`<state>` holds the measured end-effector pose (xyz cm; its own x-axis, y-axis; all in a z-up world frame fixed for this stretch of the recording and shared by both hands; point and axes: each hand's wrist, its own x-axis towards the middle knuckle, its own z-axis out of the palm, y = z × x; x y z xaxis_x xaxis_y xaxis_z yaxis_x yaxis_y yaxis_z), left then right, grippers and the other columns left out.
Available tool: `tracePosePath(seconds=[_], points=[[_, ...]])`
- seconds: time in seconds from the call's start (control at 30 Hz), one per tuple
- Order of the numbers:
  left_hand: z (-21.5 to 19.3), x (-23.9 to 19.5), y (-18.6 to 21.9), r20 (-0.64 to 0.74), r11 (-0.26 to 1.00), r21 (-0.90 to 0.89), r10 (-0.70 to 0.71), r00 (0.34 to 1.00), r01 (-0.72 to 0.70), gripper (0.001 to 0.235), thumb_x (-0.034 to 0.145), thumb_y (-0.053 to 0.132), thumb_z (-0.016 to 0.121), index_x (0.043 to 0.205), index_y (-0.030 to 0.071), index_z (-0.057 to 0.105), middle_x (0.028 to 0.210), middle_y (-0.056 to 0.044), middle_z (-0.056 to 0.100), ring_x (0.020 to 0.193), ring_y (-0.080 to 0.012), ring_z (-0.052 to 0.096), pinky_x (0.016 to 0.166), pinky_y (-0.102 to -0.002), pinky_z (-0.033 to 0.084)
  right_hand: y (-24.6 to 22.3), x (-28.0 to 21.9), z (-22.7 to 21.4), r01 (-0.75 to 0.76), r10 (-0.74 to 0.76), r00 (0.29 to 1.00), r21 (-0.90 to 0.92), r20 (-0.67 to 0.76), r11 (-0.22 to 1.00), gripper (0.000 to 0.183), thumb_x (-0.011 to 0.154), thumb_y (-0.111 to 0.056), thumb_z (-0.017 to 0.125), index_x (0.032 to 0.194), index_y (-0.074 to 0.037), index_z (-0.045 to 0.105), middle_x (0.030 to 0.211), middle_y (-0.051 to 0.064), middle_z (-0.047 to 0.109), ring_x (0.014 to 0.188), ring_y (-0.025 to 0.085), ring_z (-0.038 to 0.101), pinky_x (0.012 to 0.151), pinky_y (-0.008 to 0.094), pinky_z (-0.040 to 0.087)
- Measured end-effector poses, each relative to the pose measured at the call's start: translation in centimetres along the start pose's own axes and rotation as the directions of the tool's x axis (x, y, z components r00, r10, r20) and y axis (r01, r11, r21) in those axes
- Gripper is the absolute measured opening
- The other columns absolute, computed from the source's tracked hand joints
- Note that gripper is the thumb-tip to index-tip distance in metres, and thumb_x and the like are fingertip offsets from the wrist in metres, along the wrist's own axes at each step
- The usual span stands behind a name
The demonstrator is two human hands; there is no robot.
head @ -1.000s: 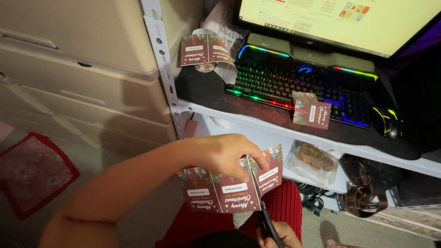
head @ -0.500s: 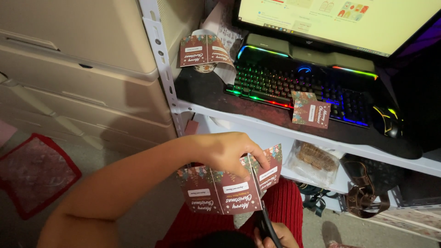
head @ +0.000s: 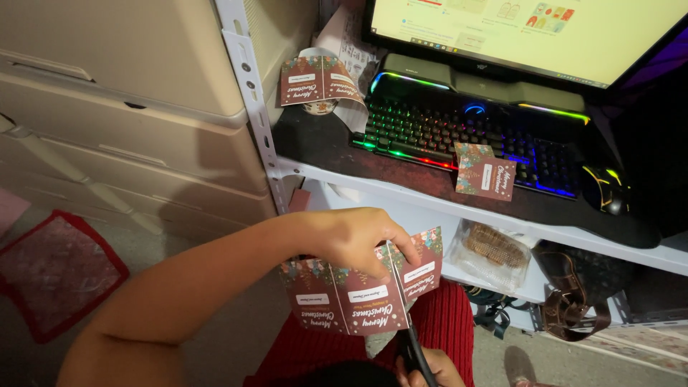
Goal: Cutting out printed Christmas tags from a sheet of paper using scissors at a design station.
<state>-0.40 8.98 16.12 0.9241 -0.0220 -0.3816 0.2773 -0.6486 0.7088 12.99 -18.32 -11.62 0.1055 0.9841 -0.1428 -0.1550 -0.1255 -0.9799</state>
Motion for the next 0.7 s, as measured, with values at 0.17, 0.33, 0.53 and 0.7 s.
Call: tracePosePath(seconds=[0.17, 0.33, 0.53, 0.7], points=[[0.6, 1.0, -0.6, 0.022, 0.997, 0.029, 0.066, 0.998, -0.067, 0.047, 0.082, 0.016, 0.068, 0.128, 0.024, 0.071, 0.127, 0.003, 0.075, 0.053, -0.0123, 0.041, 0.056, -0.029, 0.039, -1.5, 0.0, 2.4, 0.187, -0.185, 0.982, 0.142, -0.022, 0.972, 0.038, 0.090, -0.031, 0.077, 0.072, 0.000, 0.062, 0.067, 0.014, 0.059, 0.057, 0.023, 0.056, 0.051, 0.034, 0.044], [0.6, 0.7, 0.1, 0.038, 0.999, 0.011, 0.041, 0.998, -0.042, 0.047, 0.084, 0.015, 0.067, 0.130, 0.024, 0.070, 0.124, 0.004, 0.074, 0.055, -0.0119, 0.043, 0.058, -0.028, 0.040, -3.3, 0.0, 3.6, 0.222, -0.215, 0.974, 0.130, -0.064, 0.966, 0.056, 0.090, -0.049, 0.074, 0.074, 0.004, 0.068, 0.064, 0.013, 0.061, 0.055, 0.021, 0.056, 0.047, 0.032, 0.042], [0.6, 0.8, 0.0, 0.042, 0.998, 0.024, 0.049, 0.998, -0.050, 0.047, 0.086, 0.017, 0.069, 0.132, 0.023, 0.071, 0.099, 0.000, 0.074, 0.053, -0.0121, 0.040, 0.055, -0.028, 0.036, -3.7, 0.0, 3.7, 0.206, -0.201, 0.975, 0.039, -0.097, 0.978, 0.065, 0.088, -0.058, 0.072, 0.071, 0.004, 0.067, 0.060, 0.011, 0.059, 0.052, 0.020, 0.053, 0.046, 0.032, 0.035], [0.7, 0.9, -0.2, 0.032, 0.998, 0.048, 0.047, 0.998, -0.048, 0.046, 0.085, 0.019, 0.070, 0.131, 0.025, 0.072, 0.091, -0.001, 0.070, 0.059, -0.0137, 0.044, 0.060, -0.028, 0.037, -1.6, 0.1, 2.6, 0.183, -0.186, 0.983, 0.213, -0.010, 0.960, 0.050, 0.090, -0.044, 0.078, 0.071, -0.002, 0.059, 0.062, 0.011, 0.055, 0.053, 0.020, 0.049, 0.047, 0.033, 0.033]])
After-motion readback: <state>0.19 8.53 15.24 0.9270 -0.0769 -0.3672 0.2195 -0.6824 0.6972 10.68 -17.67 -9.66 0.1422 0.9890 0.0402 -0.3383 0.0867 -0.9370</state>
